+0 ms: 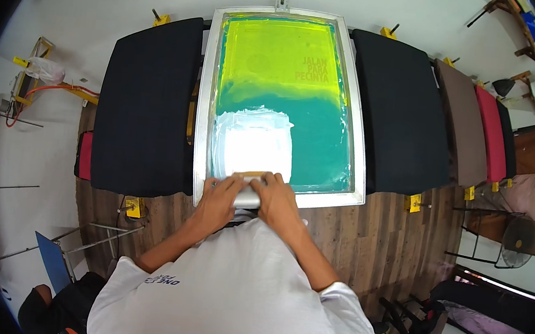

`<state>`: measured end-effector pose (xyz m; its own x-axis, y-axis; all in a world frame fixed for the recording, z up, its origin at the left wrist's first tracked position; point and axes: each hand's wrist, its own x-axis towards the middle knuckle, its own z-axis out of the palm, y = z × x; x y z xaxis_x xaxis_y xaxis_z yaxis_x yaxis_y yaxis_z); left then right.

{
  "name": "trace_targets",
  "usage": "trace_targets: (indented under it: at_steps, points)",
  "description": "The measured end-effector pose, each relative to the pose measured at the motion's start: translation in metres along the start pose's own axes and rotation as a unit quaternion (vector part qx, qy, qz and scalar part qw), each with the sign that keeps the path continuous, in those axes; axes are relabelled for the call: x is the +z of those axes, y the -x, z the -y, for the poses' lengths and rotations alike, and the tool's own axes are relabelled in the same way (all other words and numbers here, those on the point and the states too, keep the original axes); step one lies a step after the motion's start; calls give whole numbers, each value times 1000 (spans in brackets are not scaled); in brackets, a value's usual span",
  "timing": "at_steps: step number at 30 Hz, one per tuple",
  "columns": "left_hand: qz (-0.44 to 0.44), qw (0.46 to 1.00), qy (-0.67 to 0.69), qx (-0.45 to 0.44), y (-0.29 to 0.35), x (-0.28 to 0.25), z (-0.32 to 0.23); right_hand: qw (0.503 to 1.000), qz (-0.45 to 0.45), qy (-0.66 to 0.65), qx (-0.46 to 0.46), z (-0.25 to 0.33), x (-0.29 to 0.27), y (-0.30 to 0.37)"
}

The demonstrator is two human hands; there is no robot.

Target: Applying white ink to a screen using a squeegee to print a design on fabric.

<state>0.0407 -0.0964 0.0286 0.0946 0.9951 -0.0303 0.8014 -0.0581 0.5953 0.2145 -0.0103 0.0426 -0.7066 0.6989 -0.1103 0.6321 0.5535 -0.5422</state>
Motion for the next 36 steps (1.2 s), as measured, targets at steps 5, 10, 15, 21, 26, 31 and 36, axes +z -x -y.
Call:
trace_targets:
  at_steps: [5, 10, 15, 21, 26, 31, 36]
  points:
    - [63, 997, 39, -32, 2, -19, -10, 999, 28, 22, -3, 7, -9, 4]
    - [-25, 999, 28, 6, -42, -29, 3, 998, -22, 53, -27, 1, -33, -37]
    - [-61, 998, 27, 14, -81, -37, 20, 998, -42, 35, -35, -16, -34, -76]
    - [-133, 988, 58, 44, -88, -22, 35, 995, -80, 56, -34, -21, -13, -89]
    - [-64, 993, 95, -13, -75, -22, 30, 996, -51, 63, -32, -20, -10, -77]
    - [-100, 992, 79, 3, -75, -22, 29, 994, -82, 57, -36, -17, -9, -75]
    - [-92, 993, 68, 1, -69, -13, 30, 995, -75, 62, -33, -18, -2, -68]
